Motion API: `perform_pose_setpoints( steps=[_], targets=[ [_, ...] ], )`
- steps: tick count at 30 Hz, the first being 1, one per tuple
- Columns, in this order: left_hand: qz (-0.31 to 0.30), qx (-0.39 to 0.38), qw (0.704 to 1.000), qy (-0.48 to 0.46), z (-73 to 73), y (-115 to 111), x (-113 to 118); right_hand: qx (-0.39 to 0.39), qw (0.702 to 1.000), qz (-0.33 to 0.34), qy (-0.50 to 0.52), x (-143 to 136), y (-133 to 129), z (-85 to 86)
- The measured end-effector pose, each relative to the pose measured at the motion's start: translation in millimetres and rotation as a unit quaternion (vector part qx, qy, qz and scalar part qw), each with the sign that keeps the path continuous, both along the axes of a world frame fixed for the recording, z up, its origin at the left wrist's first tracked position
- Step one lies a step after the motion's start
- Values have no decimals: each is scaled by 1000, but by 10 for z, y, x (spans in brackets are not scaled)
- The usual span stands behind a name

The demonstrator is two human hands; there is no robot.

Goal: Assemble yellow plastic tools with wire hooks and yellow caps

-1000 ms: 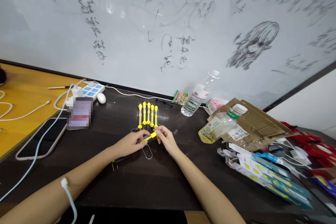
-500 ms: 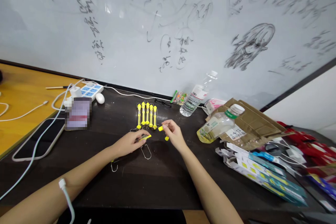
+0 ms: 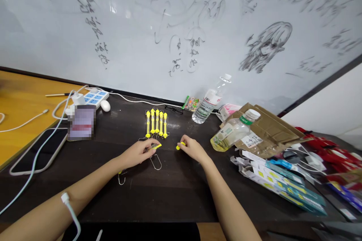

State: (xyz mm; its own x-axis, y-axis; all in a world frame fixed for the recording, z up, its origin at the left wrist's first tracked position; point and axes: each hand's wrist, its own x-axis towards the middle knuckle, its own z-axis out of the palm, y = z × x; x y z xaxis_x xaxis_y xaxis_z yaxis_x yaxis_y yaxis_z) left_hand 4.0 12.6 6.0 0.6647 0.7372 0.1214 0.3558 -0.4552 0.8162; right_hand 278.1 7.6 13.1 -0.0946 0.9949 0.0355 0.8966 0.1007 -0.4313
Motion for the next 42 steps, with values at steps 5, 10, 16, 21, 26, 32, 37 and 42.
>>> perform_pose_setpoints(
  steps=[5,10,16,21,26,32,37,42],
  targets=[
    [-2,71,997,26,15,9,-1,92,995,-25,-22,-81,-24,5],
    [-10,84,995,44,23,6,-10,188,971,105,101,-353,-112,19],
    [-11,106,993,49,15,-8,-9,79,948,144,274,-600,-137,-247],
    [-12,105,993,46,17,-18,-2,60,935,149,316,-632,-142,-302],
    [-14,111,992,51,18,-23,0,52,932,141,331,-622,-151,-263],
    [-20,110,992,53,24,-25,-4,49,932,137,332,-605,-137,-254],
    [-32,109,992,63,47,-22,-9,50,933,138,330,-588,-143,-198],
    [-33,111,992,57,28,-6,-16,62,939,133,310,-556,-142,-145]
  ],
)
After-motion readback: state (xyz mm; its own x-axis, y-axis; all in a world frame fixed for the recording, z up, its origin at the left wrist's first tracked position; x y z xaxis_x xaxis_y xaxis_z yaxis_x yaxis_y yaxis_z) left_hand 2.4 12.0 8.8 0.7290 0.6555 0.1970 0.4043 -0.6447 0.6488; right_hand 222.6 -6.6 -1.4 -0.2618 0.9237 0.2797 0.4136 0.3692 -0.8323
